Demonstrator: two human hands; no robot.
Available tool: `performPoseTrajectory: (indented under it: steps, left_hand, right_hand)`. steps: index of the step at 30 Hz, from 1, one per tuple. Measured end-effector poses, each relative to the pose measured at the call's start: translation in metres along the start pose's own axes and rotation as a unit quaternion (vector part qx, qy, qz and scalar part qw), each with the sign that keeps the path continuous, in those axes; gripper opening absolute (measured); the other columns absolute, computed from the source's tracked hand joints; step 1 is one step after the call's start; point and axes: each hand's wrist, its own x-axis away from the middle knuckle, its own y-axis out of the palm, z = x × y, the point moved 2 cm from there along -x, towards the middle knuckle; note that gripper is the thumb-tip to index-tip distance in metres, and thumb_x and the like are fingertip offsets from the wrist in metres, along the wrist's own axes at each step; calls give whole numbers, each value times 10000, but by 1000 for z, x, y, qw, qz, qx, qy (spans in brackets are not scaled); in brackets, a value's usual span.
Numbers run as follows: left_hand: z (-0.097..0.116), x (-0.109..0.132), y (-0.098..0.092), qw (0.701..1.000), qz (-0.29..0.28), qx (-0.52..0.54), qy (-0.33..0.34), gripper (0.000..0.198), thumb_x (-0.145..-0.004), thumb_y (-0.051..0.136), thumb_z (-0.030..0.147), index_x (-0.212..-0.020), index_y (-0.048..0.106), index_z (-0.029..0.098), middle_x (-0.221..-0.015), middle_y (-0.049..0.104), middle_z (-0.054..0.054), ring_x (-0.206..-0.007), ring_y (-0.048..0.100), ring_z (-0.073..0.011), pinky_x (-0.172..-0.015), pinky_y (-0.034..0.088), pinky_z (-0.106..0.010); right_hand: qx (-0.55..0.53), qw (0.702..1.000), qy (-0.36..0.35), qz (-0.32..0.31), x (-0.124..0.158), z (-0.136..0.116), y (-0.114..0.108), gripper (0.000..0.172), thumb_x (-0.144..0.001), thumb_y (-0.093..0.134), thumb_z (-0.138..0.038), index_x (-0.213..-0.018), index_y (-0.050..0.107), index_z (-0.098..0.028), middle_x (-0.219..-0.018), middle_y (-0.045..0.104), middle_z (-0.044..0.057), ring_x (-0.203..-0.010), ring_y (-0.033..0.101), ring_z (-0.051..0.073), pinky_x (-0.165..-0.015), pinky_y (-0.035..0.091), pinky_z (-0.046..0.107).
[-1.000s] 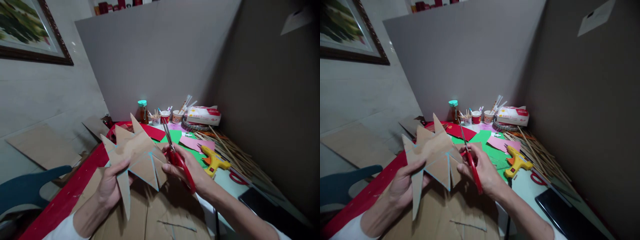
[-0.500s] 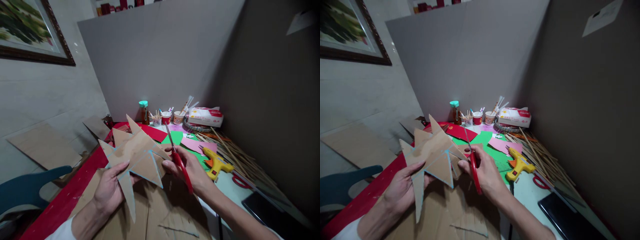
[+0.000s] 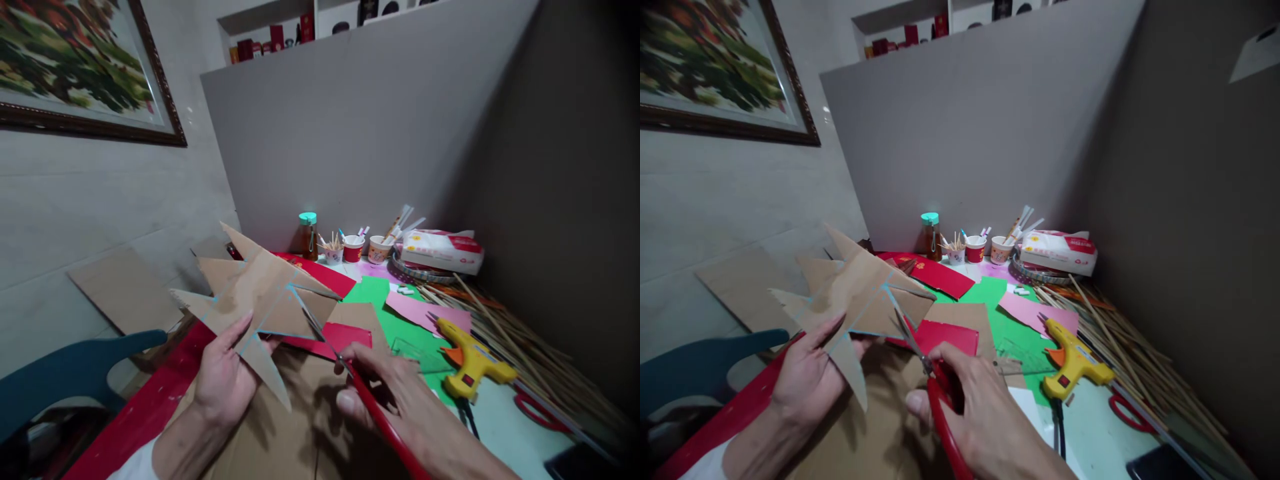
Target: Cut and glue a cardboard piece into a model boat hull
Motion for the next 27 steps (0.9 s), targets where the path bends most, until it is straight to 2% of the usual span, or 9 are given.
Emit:
performPoseTrajectory:
  steps: [4, 7, 12, 20, 23, 27]
  left_hand:
    - [-1, 3, 2, 999, 22, 2, -24, 422, -971, 399, 82, -1352, 572, 35, -1048, 793, -158, -960, 771, -256, -989, 593, -408]
    - [0, 4, 5, 1000, 27, -1, -15, 421, -967, 396, 71, -1348, 572, 37, -995, 804, -144, -950, 773, -249, -988, 592, -404]
    - [2, 6, 6, 998, 57, -6, -1, 415, -973, 380, 81, -1331, 584, 33, -876, 811, -122, -924, 777, -248, -976, 597, -408]
    - [-4, 8, 3, 999, 27, -46, -3, 451, -934, 452, 59, -1367, 575, 74, -1008, 800, -143, -971, 766, -264, -970, 600, -404]
    - [-6, 10, 1, 998, 21, -62, -16, 466, -909, 475, 46, -1361, 584, 72, -984, 802, -144, -970, 765, -283, -974, 597, -427]
    - [-11, 18, -6, 996, 12, -74, -58, 503, -850, 552, 59, -1347, 610, 104, -986, 804, -132, -991, 757, -319, -967, 599, -454]
  right_hand:
    - [-34, 999, -2, 12, 4, -2, 2, 430, -763, 578, -663, -878, 696, -266, -797, 682, 65, -777, 580, 277, -667, 409, 357]
    - [-39, 998, 1, 46, 9, -9, -2, 408, -794, 588, -652, -836, 714, -266, -788, 689, 61, -803, 606, 278, -700, 429, 365]
    - [-29, 998, -6, 57, 13, -14, -3, 433, -810, 585, -676, -847, 728, -269, -746, 696, 59, -727, 605, 262, -661, 414, 359]
    - [-28, 999, 11, 22, 9, -12, 1, 448, -831, 532, -691, -883, 691, -276, -758, 671, 52, -782, 587, 275, -752, 404, 394]
    - [-38, 999, 27, 7, 8, -9, 1, 495, -792, 531, -716, -930, 695, -270, -779, 659, 65, -856, 594, 314, -775, 420, 429]
    - [-31, 997, 66, 17, 7, -7, 2, 580, -704, 532, -759, -972, 702, -273, -882, 666, 104, -950, 572, 367, -797, 426, 482]
